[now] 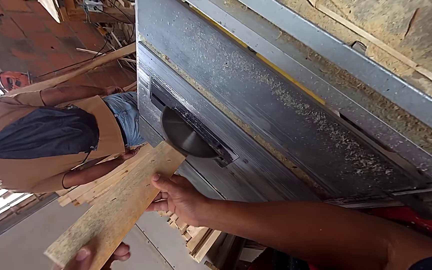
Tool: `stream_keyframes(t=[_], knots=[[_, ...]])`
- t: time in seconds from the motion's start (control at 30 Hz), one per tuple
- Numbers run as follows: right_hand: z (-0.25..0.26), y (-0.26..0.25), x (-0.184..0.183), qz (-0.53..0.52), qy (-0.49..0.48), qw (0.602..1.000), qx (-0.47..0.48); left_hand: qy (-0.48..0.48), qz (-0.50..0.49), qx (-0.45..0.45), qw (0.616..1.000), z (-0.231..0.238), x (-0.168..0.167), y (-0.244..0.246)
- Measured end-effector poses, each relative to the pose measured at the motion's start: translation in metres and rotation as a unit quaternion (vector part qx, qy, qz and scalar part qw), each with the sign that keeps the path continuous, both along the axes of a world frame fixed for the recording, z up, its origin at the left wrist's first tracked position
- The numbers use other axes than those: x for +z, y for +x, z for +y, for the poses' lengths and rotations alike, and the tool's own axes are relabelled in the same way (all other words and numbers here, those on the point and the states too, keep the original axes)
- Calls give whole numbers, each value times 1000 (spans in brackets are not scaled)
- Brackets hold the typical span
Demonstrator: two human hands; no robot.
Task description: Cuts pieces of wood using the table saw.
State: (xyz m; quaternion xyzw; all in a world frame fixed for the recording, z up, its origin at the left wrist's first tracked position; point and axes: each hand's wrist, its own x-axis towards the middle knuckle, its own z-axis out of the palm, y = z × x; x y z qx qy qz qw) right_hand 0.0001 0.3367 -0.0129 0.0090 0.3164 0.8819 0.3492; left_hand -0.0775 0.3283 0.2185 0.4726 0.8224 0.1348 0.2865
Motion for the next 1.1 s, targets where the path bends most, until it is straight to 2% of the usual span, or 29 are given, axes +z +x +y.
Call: stream_keyframes(t=[0.07,0.2,0.3,0.47,0.63,0.7,0.73,0.83,1.1], knots=[[-1,0,-2,-10,6,1000,9,7,2,1,1000,-8,-4,0],[-11,1,-1,-1,13,1000,1,52,42,-5,998,-12,-34,31],[-9,3,-8,-24,23,999,10,58,33,13,998,-30,-31,18],[-8,1,-2,-6,25,1000,-3,96,22,10,995,-39,-26,-4],[-4,3,-6,-20,37,999,13,72,29,17,997,-35,-36,20],[-4,3,-5,-20,39,999,7,71,-21,-25,997,-32,-40,17],[-4,4,-5,-18,41,999,5,40,-56,-47,997,-32,-36,10],[-1,6,-8,-20,39,999,14,55,-23,34,998,-23,-55,20],[-3,6,-7,-22,40,999,15,57,-30,24,998,-25,-51,20]])
